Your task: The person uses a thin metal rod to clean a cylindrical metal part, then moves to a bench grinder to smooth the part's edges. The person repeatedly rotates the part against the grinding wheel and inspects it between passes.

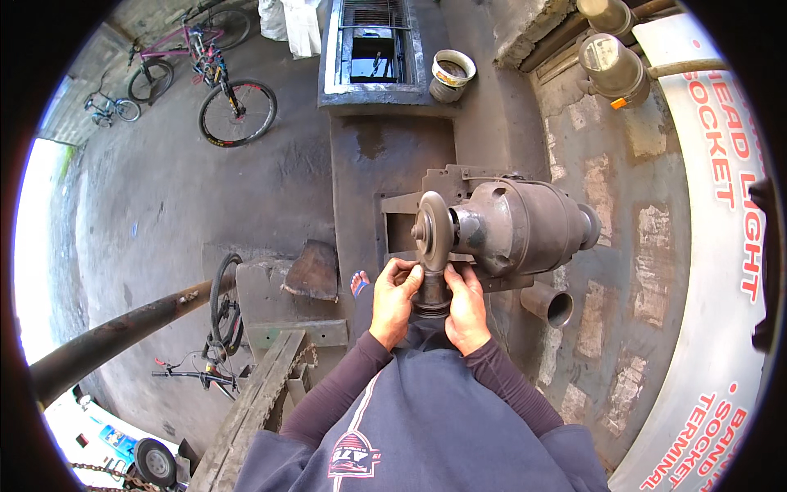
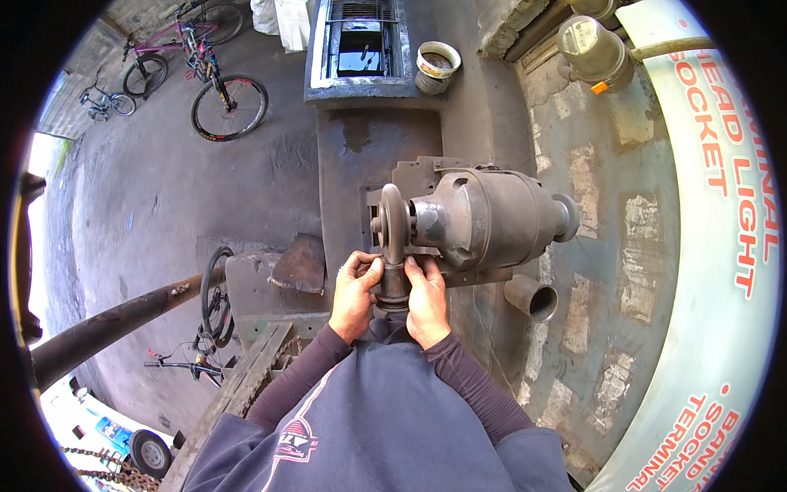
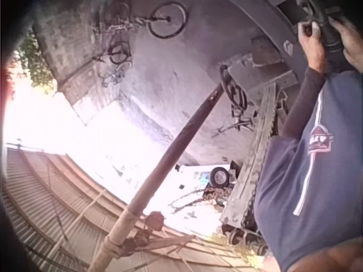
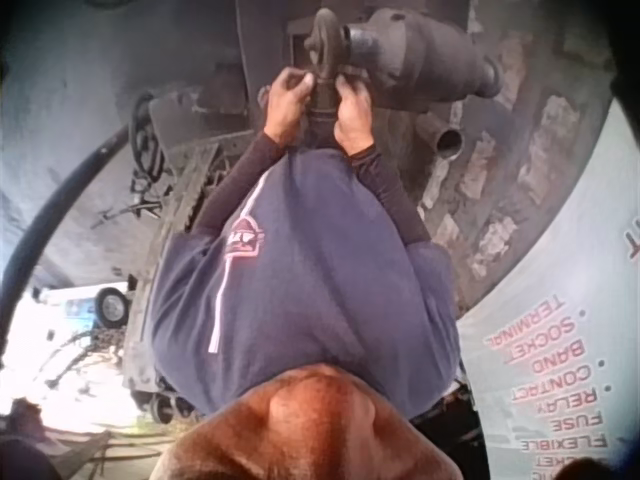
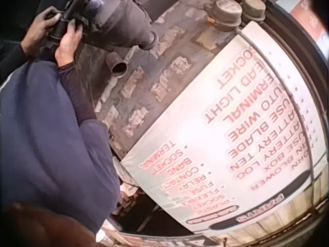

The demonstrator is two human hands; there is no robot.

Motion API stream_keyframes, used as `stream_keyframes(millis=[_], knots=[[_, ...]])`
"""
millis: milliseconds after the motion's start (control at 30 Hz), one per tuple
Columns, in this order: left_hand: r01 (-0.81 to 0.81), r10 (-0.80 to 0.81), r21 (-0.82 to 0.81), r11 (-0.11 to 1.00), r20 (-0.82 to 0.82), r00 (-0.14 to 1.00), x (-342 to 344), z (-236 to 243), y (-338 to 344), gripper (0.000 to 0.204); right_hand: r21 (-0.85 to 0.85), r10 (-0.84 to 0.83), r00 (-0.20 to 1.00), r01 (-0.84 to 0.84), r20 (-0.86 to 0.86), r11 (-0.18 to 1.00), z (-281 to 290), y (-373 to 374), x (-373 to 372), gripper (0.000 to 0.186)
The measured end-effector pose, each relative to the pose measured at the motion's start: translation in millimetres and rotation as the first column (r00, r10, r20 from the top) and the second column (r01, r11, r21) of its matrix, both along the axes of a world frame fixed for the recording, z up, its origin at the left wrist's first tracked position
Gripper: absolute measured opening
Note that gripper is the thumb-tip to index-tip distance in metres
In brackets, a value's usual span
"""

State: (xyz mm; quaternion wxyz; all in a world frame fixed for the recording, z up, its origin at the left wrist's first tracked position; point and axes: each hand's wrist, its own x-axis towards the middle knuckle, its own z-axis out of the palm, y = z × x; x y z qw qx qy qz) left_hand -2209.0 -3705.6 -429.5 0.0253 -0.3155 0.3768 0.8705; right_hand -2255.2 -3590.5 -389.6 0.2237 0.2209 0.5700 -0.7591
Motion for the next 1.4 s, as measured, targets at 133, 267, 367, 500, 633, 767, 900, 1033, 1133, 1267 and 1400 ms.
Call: stream_keyframes(millis=[133,267,367,500,633,767,900,1033,1133,1267,1400], knots=[[0.027,-0.026,0.019,0.999,-0.036,0.999,19,10,7,0.017,-0.043,0.038,0.998,-0.041,-0.059,0.998,-1,19,15,0.015],[0.073,-0.063,0.041,0.996,-0.211,0.975,38,17,4,0.024,-0.121,0.081,0.992,-0.092,-0.092,0.988,21,33,34,0.020],[0.146,-0.128,0.040,0.989,-0.295,0.947,47,37,2,0.032,-0.143,0.128,0.972,-0.157,-0.196,0.977,33,47,42,0.024],[0.189,-0.168,0.018,0.982,-0.382,0.909,52,60,1,0.056,-0.214,0.137,0.938,-0.213,-0.319,0.953,45,58,46,0.029],[0.151,-0.237,-0.221,0.963,-0.441,0.866,50,75,-2,0.069,-0.288,0.158,0.907,-0.283,-0.389,0.915,53,55,39,0.030],[0.181,-0.305,-0.321,0.930,-0.396,0.866,49,91,-7,0.079,-0.310,0.168,0.889,-0.317,-0.426,0.896,57,55,35,0.032],[0.150,-0.361,-0.453,0.879,-0.426,0.830,50,94,-11,0.081,-0.336,0.176,0.872,-0.352,-0.456,0.874,64,52,33,0.032],[0.105,-0.349,-0.478,0.872,-0.459,0.817,51,101,-13,0.078,-0.331,0.190,0.858,-0.376,-0.477,0.866,71,49,32,0.032],[0.086,-0.346,-0.486,0.870,-0.476,0.808,53,103,-15,0.078,-0.326,0.197,0.854,-0.383,-0.482,0.864,74,48,34,0.033],[0.105,-0.335,-0.464,0.879,-0.447,0.829,55,105,-15,0.079,-0.330,0.195,0.862,-0.375,-0.469,0.866,75,46,35,0.033],[0.191,-0.315,-0.342,0.920,-0.360,0.878,56,109,-14,0.073,-0.308,0.178,0.896,-0.318,-0.406,0.897,69,50,40,0.032]])
